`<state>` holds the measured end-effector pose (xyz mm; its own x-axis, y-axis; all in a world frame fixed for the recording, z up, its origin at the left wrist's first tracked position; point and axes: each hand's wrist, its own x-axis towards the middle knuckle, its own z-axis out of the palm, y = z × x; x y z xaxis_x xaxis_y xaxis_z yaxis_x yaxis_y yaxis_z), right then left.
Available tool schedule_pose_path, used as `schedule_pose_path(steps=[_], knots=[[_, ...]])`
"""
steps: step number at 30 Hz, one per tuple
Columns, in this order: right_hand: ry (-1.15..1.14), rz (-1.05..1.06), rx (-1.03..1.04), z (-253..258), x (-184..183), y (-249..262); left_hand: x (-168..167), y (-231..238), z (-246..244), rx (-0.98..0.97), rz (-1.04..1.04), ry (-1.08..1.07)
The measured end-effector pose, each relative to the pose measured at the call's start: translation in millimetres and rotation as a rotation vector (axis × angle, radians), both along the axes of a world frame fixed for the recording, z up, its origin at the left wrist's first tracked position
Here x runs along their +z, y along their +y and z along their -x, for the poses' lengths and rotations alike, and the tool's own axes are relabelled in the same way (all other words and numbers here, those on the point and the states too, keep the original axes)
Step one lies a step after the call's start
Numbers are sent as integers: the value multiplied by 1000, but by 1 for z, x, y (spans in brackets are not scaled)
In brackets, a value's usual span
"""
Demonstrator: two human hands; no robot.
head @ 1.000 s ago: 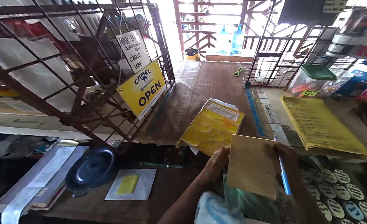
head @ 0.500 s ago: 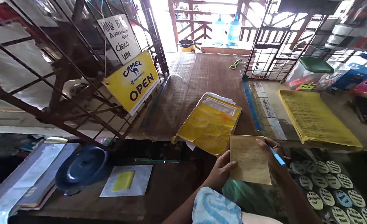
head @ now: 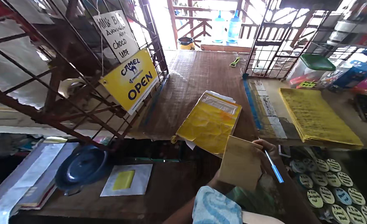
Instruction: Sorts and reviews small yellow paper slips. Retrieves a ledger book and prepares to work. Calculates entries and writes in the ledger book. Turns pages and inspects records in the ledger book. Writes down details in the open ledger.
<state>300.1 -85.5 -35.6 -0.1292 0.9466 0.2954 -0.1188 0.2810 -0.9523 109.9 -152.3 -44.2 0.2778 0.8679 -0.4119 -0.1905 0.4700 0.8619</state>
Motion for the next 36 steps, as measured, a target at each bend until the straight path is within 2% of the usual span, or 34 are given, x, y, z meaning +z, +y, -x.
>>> schedule_pose_path(steps=[1, 2, 4, 8, 12, 19, 26, 28, 31, 34, 36], knots=[[-44, 13, -31, -4, 4, 0, 10, 7, -3, 140, 92, -264], [-81, 35, -56, -8, 9, 0, 5, 15, 1, 155, 128, -494], [-132, 61, -94, -14, 12, -1, -5, 20, 7, 103, 79, -593], [-140, 141, -144, -17, 16, -3, -10, 12, 5, 75, -96, -314], [-138, 176, -152, -17, 13, -3, -22, 12, 1, 40, -127, -350], [-124, 186, -173, -19, 2, -3, -24, 11, -2, 33, -107, -365], [-130, 176, -190, -14, 2, -4, -24, 11, -4, 61, -181, -255], [-102, 156, -168, -13, 1, -4, -20, 9, -4, 123, -289, -182], [-66, 76, -82, -13, -4, -3, 2, 15, 6, 344, -568, 47], [-95, -69, -91, -8, -6, -2, 35, 33, 33, 431, -596, 339], [-172, -190, -159, -2, -2, -2, 39, 46, 48, 422, -523, 336]])
